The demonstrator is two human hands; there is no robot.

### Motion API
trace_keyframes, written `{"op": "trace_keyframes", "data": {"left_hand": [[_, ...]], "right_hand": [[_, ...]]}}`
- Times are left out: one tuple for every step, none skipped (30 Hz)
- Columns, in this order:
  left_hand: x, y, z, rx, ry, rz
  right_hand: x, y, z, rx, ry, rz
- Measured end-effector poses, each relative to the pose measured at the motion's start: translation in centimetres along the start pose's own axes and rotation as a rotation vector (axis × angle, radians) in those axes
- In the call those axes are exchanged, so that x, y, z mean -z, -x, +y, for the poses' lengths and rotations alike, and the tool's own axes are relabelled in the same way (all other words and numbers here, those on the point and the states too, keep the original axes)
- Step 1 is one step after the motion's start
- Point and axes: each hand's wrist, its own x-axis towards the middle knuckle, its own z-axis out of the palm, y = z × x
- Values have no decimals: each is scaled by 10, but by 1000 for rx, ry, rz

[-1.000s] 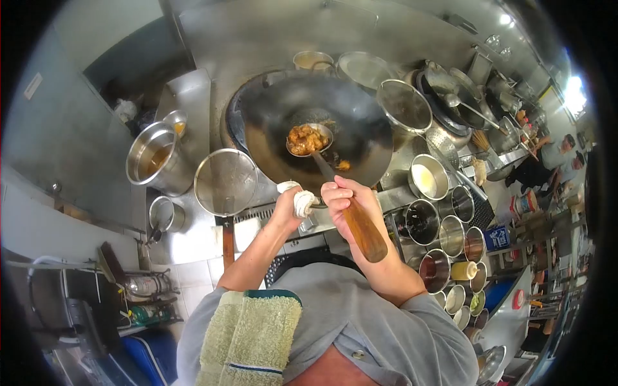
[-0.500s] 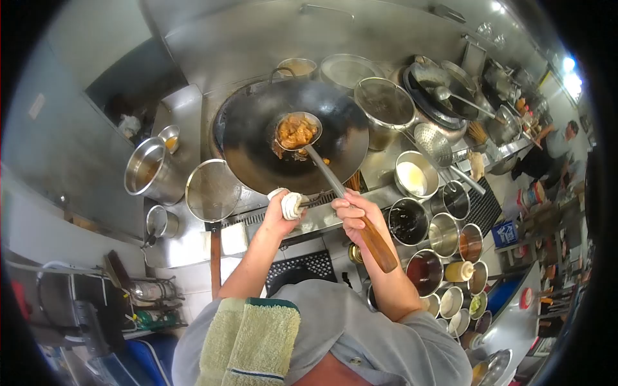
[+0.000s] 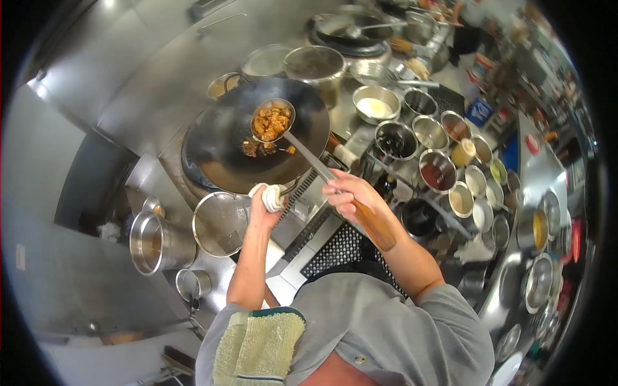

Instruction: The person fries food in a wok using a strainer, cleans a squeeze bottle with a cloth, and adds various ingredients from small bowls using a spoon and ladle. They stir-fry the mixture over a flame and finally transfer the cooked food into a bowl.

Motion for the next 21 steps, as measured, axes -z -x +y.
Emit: {"op": "trace_keyframes", "data": {"left_hand": [[-3, 22, 3, -19, -33, -10], [-3, 48, 2, -30, -73, -28], [14, 70, -3, -21, -67, 1], [30, 86, -12, 20, -82, -6], [50, 98, -22, 29, -105, -72], [46, 132, -33, 33, -145, -2], [64, 139, -41, 47, -195, 31], [77, 152, -44, 127, -329, -94], [97, 162, -29, 378, -366, -131], [100, 160, -27, 613, -392, -149], [90, 169, -39, 607, -470, -165], [88, 182, -56, 578, -533, -173], [89, 183, -70, 579, -567, -201], [90, 185, -84, 580, -600, -230], [89, 187, -96, 590, -623, -218], [89, 189, -114, 594, -646, -204], [84, 194, -131, 606, -695, -219], [78, 199, -147, 618, -743, -234], [72, 206, -166, 632, -818, -267], [69, 219, -189, 615, -811, -272], [66, 231, -212, 598, -803, -276]], "right_hand": [[-3, 14, 12, 6, -39, -9], [-3, 35, 22, 25, -81, -16], [-4, 60, 38, 67, -133, -13], [-9, 86, 51, 106, -173, -9], [-9, 111, 58, 123, -160, -55], [-10, 137, 69, 159, -148, -85], [-12, 160, 78, 225, -90, -60], [-15, 181, 89, 263, -46, -21], [-23, 200, 99, 264, 3, 13], [-25, 221, 106, 239, 57, 43], [-29, 238, 117, 279, 42, 37], [-28, 255, 132, 296, 31, 13], [-28, 272, 147, 330, 21, 28], [-28, 289, 161, 363, 12, 63], [-28, 308, 177, 395, 3, 93], [-23, 331, 193, 424, -6, 117], [-29, 354, 205, 445, -27, 176], [-28, 379, 221, 489, -65, 186], [-30, 406, 234, 525, -57, 237], [-34, 434, 247, 555, -50, 289], [-40, 460, 260, 597, -51, 344]]}}
